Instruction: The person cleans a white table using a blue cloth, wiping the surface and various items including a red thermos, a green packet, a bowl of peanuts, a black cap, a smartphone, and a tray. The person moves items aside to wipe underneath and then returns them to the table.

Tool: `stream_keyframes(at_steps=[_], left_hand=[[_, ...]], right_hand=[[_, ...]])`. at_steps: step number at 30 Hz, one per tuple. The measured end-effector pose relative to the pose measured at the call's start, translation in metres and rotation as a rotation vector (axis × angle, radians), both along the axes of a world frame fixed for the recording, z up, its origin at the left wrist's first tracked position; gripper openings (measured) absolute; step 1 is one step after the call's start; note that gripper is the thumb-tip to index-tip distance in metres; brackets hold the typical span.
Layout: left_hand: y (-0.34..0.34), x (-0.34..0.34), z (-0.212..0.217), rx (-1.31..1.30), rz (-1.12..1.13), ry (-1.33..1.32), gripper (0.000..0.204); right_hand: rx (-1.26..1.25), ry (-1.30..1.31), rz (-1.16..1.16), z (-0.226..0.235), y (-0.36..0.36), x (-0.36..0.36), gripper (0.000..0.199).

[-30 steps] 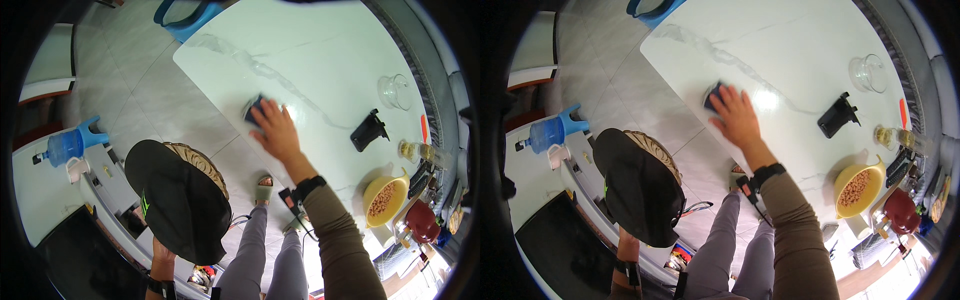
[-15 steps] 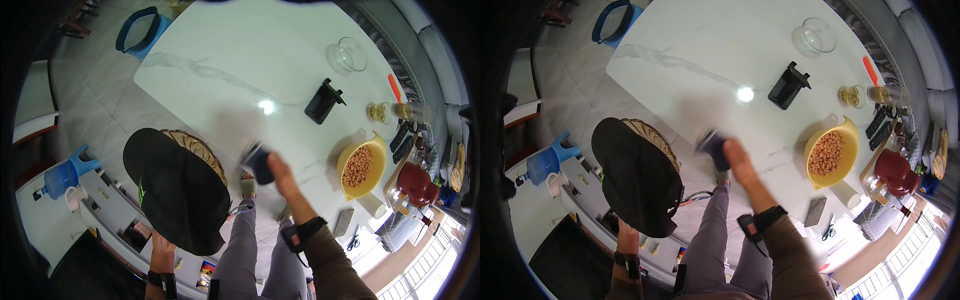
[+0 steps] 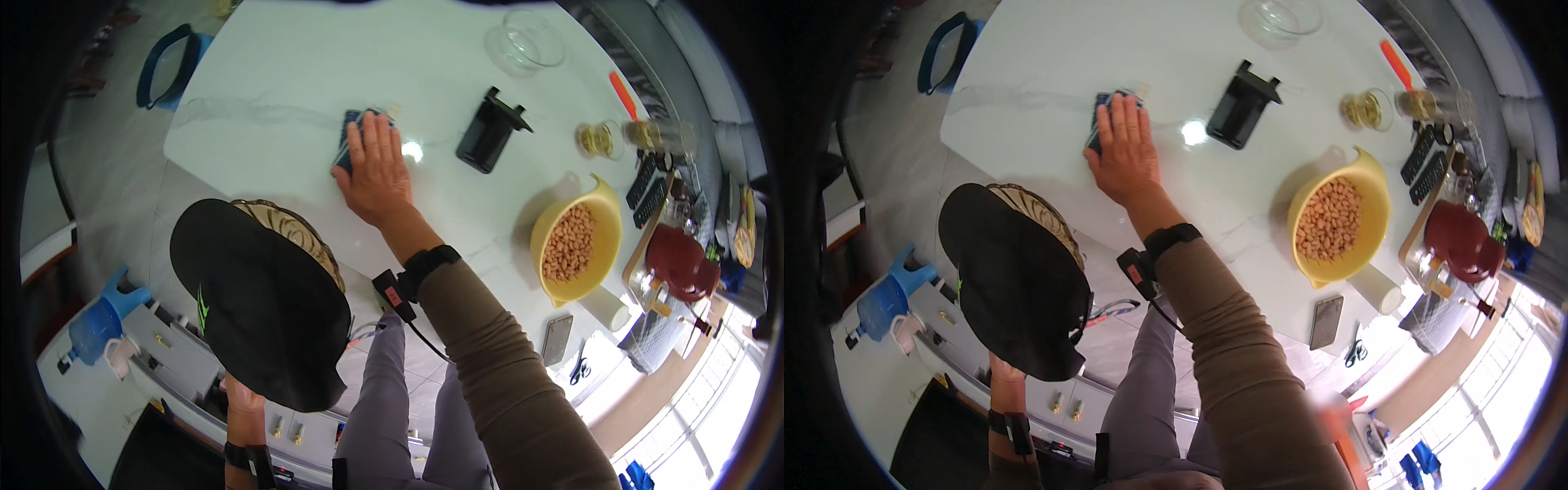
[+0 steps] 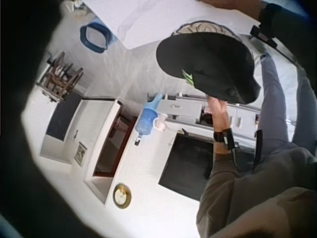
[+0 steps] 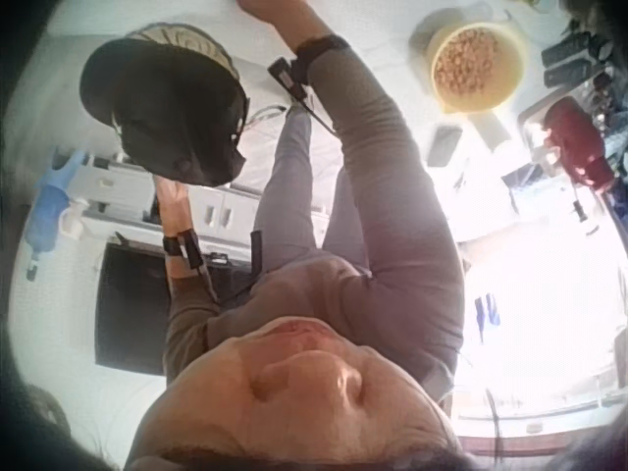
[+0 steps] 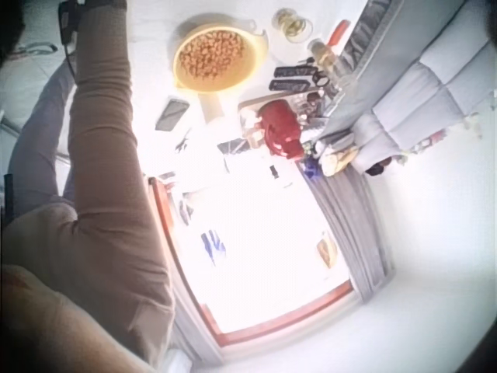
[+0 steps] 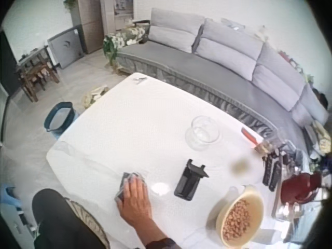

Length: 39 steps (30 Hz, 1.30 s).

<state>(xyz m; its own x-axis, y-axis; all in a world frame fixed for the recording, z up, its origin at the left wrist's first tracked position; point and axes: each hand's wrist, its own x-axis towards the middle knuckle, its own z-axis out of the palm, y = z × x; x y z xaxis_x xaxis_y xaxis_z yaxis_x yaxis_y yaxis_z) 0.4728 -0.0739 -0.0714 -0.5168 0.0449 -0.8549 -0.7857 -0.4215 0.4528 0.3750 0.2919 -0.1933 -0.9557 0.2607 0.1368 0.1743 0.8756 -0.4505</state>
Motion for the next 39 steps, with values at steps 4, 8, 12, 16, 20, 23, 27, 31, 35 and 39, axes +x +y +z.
stream_keyframes(at_steps=[4, 8, 12, 16, 20, 23, 27, 31, 35, 39], left_hand=[[0.045, -0.028, -0.006, 0.019, -0.106, 0.138, 0.039], [0.091, -0.055, -0.017, 0.132, -0.267, 0.156, 0.042], [0.141, -0.072, -0.033, 0.146, -0.283, 0.079, 0.056], [0.183, -0.076, -0.041, 0.285, -0.431, 0.183, 0.056], [0.205, -0.079, -0.044, 0.362, -0.47, 0.19, 0.052], [0.214, -0.079, -0.048, 0.274, -0.482, 0.154, 0.047], [0.223, -0.079, -0.045, 0.244, -0.519, 0.2, 0.04], [0.223, -0.061, -0.021, 0.25, -0.542, 0.155, 0.024], [0.224, -0.006, 0.013, -0.382, -0.804, 0.096, 0.025], [0.271, 0.108, 0.009, -0.219, -1.407, 0.363, 0.018]], right_hand=[[-0.094, -0.122, -0.093, 0.007, 0.011, 0.072, 0.067], [-0.05, -0.419, -0.283, 0.026, 0.031, 0.189, 0.073], [-0.046, -0.309, -0.424, 0.038, 0.039, 0.243, 0.068], [-0.113, -0.133, -0.468, 0.017, 0.046, 0.212, 0.073], [-0.03, -0.064, -0.467, 0.0, 0.061, 0.191, 0.068], [-0.171, -0.19, -0.455, 0.01, 0.056, 0.227, 0.068], [-0.231, -0.337, -0.47, 0.025, 0.044, 0.306, 0.066], [-0.126, -0.313, -0.52, 0.021, 0.039, 0.363, 0.07], [-0.128, -0.289, -0.555, 0.017, 0.031, 0.402, 0.068], [-0.137, -0.27, -0.468, 0.012, 0.026, 0.44, 0.065]])
